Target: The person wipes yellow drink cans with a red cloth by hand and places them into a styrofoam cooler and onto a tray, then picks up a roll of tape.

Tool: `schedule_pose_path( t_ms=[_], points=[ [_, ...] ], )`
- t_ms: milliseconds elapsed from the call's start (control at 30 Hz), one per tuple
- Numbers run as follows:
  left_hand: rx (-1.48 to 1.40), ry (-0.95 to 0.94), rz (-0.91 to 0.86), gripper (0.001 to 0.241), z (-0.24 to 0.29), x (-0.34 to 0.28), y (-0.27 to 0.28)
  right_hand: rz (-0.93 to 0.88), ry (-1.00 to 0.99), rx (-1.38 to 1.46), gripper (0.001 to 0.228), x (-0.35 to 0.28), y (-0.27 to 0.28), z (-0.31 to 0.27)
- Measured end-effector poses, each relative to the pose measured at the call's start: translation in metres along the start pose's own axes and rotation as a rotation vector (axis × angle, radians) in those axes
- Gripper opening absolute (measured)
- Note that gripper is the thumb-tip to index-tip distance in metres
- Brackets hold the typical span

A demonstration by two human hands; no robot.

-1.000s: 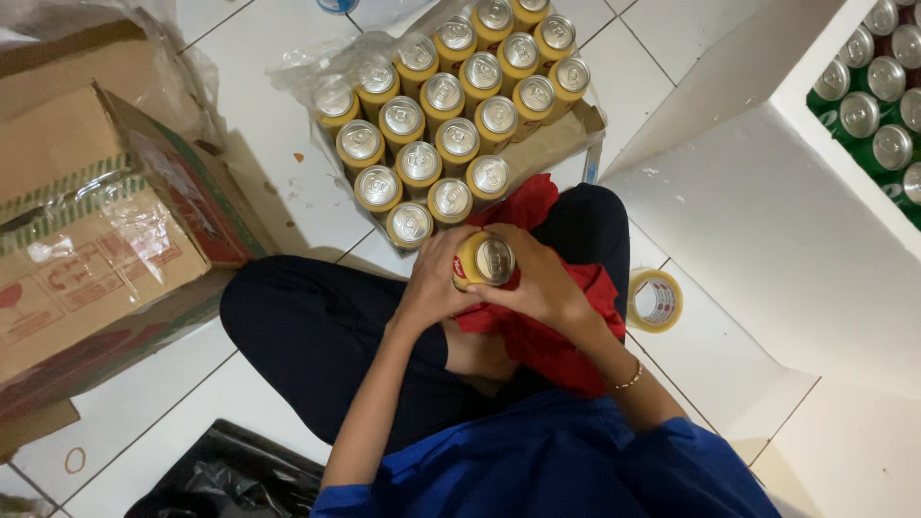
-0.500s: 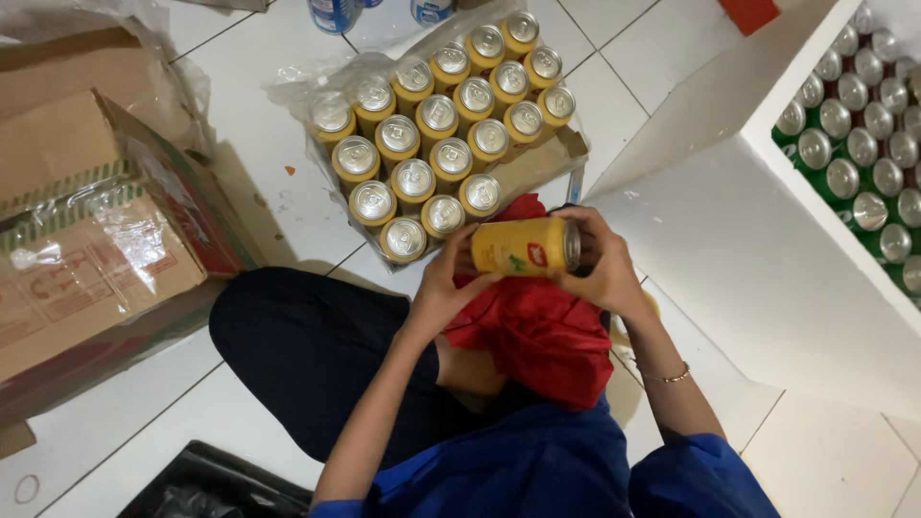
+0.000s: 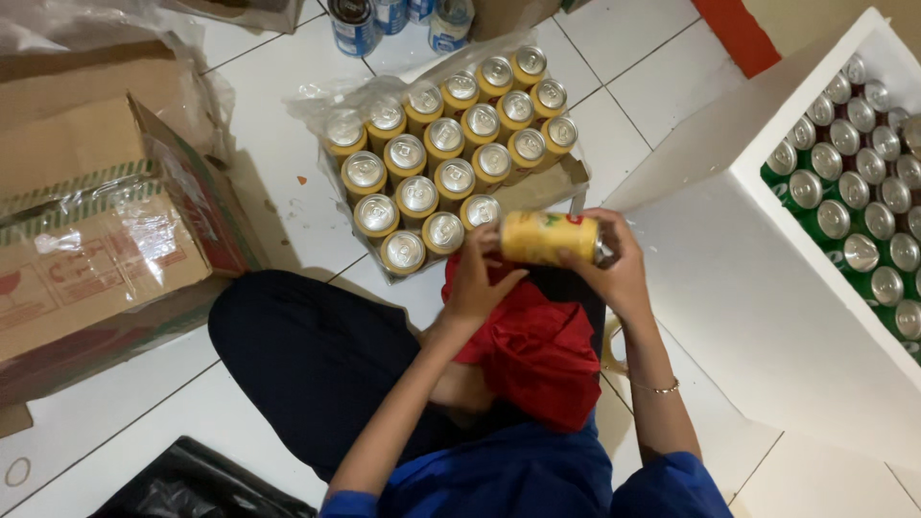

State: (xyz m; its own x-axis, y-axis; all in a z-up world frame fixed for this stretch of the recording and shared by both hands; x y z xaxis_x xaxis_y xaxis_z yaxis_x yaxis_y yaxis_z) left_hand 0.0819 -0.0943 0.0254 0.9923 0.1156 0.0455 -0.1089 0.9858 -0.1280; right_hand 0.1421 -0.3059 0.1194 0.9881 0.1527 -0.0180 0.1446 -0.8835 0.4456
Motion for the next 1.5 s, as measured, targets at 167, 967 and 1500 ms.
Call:
schedule_pose_path(
  t_ms=[167,967,1500],
  points=[
    [0.478,0.121,-0.22,0.094,0.012,0.025,-0.044,0.189,0.041,-0.205,0.07,0.023,0.026,-0.005],
    [0.926,-0.008,-0.157,0.074,-0.05,0.018,-0.074,-0.076,0.318,-0.479,0.068,0.086,-0.04,0.017],
    [0.88,0.124,-0.211,0.076,-0.056,0.019,-0.064,-0.349,0.382,-0.526,0.097,0.105,-0.082,0.023]
  ],
)
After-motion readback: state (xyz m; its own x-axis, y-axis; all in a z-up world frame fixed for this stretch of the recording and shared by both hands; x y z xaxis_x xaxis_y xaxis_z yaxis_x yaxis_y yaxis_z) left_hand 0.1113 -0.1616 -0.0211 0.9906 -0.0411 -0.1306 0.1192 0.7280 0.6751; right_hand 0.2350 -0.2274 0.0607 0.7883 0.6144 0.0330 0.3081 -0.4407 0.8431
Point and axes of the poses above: each hand's wrist, its own x-axis towards the middle knuckle, its own y-axis out of the back of the hand, z = x × y, the point moved 5 cm from there along x, towards the middle knuckle, and after that the axes turned 6 degrees about -x, right-handed, at the moved point
